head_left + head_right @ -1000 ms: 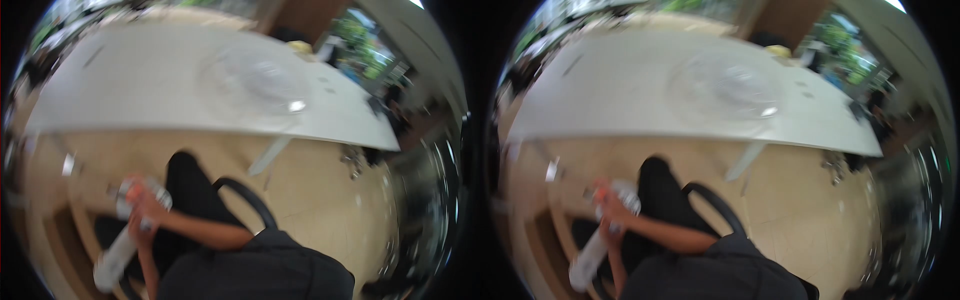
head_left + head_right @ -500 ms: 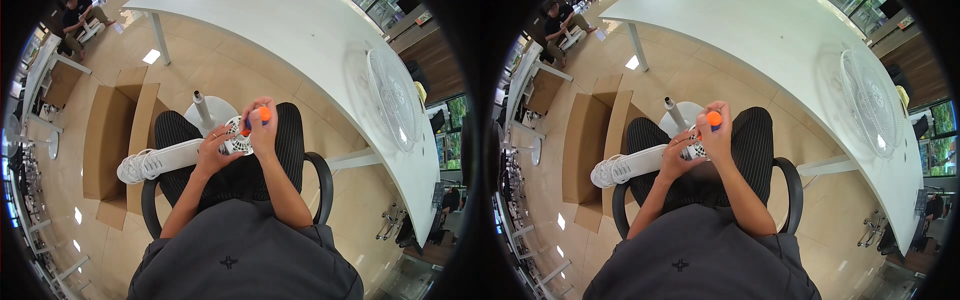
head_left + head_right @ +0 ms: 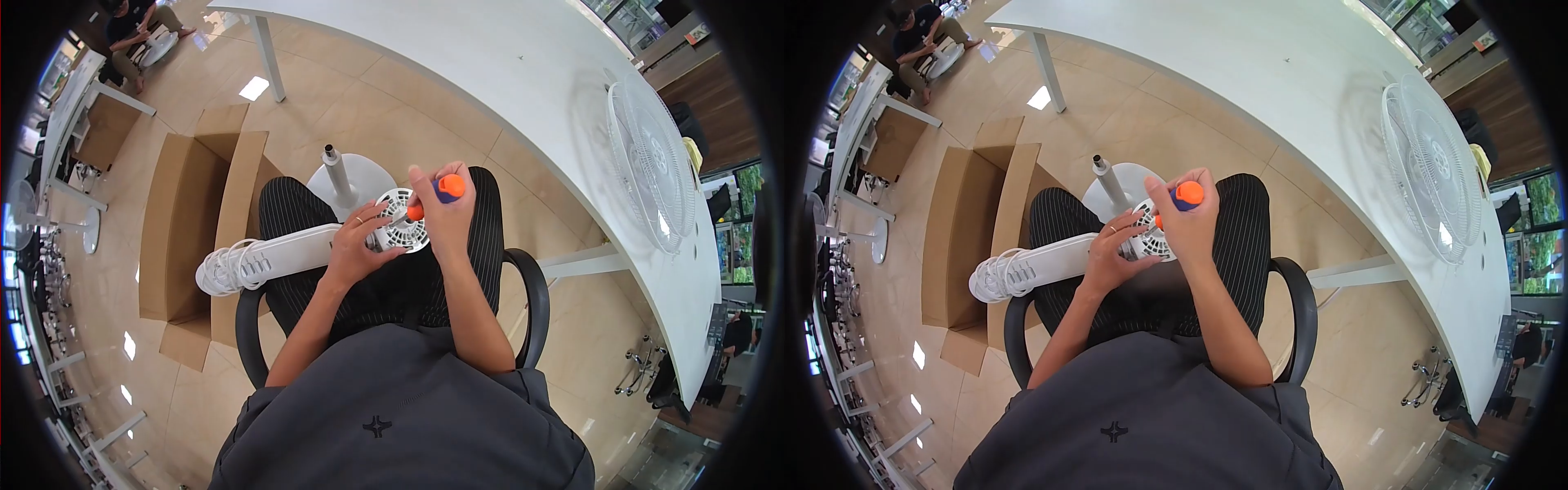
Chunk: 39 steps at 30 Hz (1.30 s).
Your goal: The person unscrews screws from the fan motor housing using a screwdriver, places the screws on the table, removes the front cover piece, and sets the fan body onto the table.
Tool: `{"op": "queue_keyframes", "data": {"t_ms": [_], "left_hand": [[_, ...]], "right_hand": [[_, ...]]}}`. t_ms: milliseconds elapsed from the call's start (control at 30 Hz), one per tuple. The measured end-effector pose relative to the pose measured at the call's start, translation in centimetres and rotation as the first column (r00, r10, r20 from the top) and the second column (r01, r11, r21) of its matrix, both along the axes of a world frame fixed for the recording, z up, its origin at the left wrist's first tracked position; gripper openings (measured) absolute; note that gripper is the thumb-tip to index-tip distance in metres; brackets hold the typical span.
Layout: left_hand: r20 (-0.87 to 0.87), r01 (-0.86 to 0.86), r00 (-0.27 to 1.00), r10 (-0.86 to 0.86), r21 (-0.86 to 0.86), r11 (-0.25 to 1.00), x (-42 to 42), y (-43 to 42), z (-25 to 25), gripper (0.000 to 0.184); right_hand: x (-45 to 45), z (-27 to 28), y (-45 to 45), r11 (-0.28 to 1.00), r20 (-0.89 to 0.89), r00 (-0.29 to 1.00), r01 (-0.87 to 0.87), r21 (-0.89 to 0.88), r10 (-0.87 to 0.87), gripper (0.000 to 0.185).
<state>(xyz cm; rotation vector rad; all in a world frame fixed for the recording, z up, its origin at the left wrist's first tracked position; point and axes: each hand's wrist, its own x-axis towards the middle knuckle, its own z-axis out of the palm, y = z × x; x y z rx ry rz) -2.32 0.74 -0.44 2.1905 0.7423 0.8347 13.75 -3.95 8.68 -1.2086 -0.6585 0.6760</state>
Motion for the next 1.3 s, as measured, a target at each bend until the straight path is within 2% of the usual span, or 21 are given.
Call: {"op": "queue_keyframes", "data": {"t_ms": [67,100,133,167,233,367,433,533,567,633,667,733,833,867,933,967,1033,1067,1133,1267,1300], "left_hand": [[0.009,0.000,1.000,0.000,-0.003,1.000,0.0,0.1,-0.1,0.053],[0.020,0.006,1.000,-0.006,-0.007,1.000,0.0,0.1,-0.2,0.054],[0.021,0.006,1.000,-0.006,-0.007,1.000,0.0,0.2,-0.3,0.054],[0.025,0.006,1.000,-0.006,-0.003,1.000,0.0,0.2,-0.3,0.053],[0.027,0.007,1.000,-0.007,-0.001,1.000,0.0,0.2,-0.3,0.053],[0.021,0.003,1.000,-0.003,0.001,1.000,0.0,0.2,-0.4,0.053],[0.026,0.002,1.000,-0.002,0.006,1.000,0.0,0.2,-0.4,0.053],[0.028,0.001,1.000,-0.002,0.021,1.000,0.1,0.1,-0.2,0.052],[0.016,-0.002,1.000,0.002,0.025,1.000,0.0,0.1,-0.1,0.052],[0.002,0.000,1.000,0.000,0.032,0.999,0.0,0.1,0.0,0.052],[0.005,-0.003,1.000,0.003,0.027,1.000,0.1,0.1,-0.1,0.052],[0.011,-0.005,1.000,0.005,0.021,1.000,0.1,0.1,-0.1,0.052],[0.011,-0.001,1.000,0.001,0.009,1.000,0.1,0.1,-0.1,0.053],[0.015,-0.001,1.000,0.001,0.009,1.000,0.2,0.1,-0.1,0.053],[0.018,0.000,1.000,0.000,0.007,1.000,0.2,0.1,-0.1,0.053],[0.018,0.000,1.000,0.000,0.005,1.000,0.1,0.2,-0.1,0.053],[0.017,-0.001,1.000,0.001,0.006,1.000,0.1,0.2,-0.1,0.053],[0.014,0.000,1.000,0.000,0.004,1.000,0.1,0.1,0.0,0.052],[0.014,-0.001,1.000,0.001,0.006,1.000,0.2,0.2,0.0,0.052],[0.016,-0.003,1.000,0.003,0.013,1.000,0.1,0.1,-0.1,0.053],[0.015,-0.003,1.000,0.003,0.009,1.000,0.1,0.1,-0.1,0.053]], "right_hand": [[0.5,-0.2,0.1,0.999,0.062,0.998,0.031,-0.014,-0.030,0.032],[0.9,0.2,-0.2,0.989,0.320,0.946,0.096,-0.108,-0.056,0.035],[1.3,0.8,-0.7,0.966,0.557,0.829,0.183,-0.181,-0.053,0.038],[1.5,1.9,-1.2,0.966,0.558,0.828,0.184,-0.182,-0.053,0.038],[1.9,3.7,-2.2,0.875,0.460,0.870,0.077,-0.478,0.174,0.039],[2.9,3.3,-2.7,0.921,0.395,0.897,-0.030,-0.388,0.196,0.038],[3.2,2.5,-2.5,0.966,0.387,0.891,-0.173,-0.190,0.236,0.039],[2.2,3.8,-2.8,0.945,0.492,0.837,-0.082,-0.318,0.239,0.033],[2.0,4.3,-2.7,0.946,0.491,0.839,-0.080,-0.315,0.235,0.033],[1.5,5.0,-2.4,0.879,0.463,0.836,-0.048,-0.474,0.295,0.032],[1.3,4.7,-2.2,0.881,0.463,0.837,-0.045,-0.471,0.290,0.032],[0.9,3.1,-1.8,0.993,0.367,0.930,0.036,-0.109,0.007,0.037],[1.8,1.4,-1.5,0.999,0.363,0.931,-0.044,0.018,0.035,0.043],[1.7,2.0,-1.7,0.999,0.363,0.931,-0.043,0.017,0.034,0.043],[1.2,4.3,-2.4,0.952,0.525,0.845,0.071,-0.297,0.101,0.041],[1.2,4.9,-2.3,0.952,0.526,0.845,0.074,-0.298,0.099,0.041],[1.4,5.5,-2.2,0.870,0.591,0.787,0.155,-0.467,0.178,0.040],[1.6,5.1,-2.2,0.871,0.592,0.787,0.156,-0.465,0.175,0.040],[1.9,3.5,-2.0,0.991,0.493,0.869,0.037,-0.129,0.032,0.041],[1.8,3.1,-2.0,0.997,0.498,0.867,0.016,-0.072,0.022,0.041],[1.6,4.5,-2.3,0.973,0.527,0.846,0.048,-0.225,0.080,0.040]]}}
